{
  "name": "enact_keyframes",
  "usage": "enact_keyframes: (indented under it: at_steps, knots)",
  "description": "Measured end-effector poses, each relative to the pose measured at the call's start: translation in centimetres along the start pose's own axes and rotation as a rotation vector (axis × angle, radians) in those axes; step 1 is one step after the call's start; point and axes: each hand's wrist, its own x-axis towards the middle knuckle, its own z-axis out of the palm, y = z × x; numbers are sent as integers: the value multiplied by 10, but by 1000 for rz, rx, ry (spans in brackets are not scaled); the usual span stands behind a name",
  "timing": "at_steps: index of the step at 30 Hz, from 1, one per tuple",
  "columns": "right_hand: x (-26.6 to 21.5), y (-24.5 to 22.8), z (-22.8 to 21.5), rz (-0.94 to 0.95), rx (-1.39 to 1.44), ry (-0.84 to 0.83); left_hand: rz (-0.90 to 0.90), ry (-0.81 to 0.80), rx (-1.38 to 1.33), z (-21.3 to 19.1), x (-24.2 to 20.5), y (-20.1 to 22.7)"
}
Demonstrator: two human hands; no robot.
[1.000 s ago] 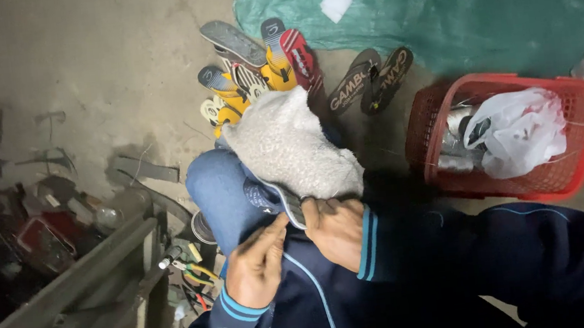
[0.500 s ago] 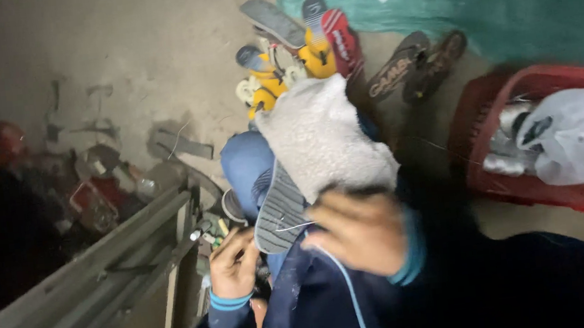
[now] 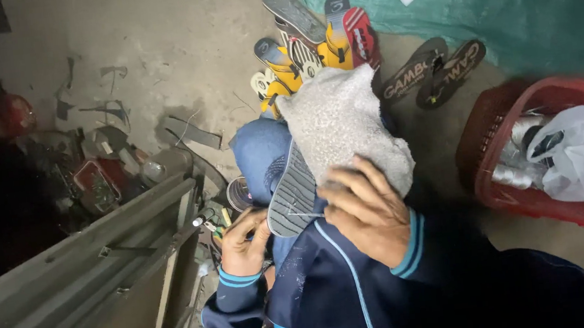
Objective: Repairing a blue flip-flop by sewing the strap to the sole using a needle and thread.
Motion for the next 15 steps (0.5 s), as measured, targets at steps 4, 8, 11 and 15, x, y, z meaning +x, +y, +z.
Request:
enact_keyframes:
  at_steps: [4,8,11,15]
  knots:
    - [21,-18,-46,63,205,-199,-124,-39,102,3,0,23]
    - [26,-22,-70,502,592,-313,43,-102,234,12,15,54]
    - [13,-13,-71,750,990,-322,188,-59,427,16,26,76]
    - [11,-12,-52,761,926,-226,323,79,661,21,23,81]
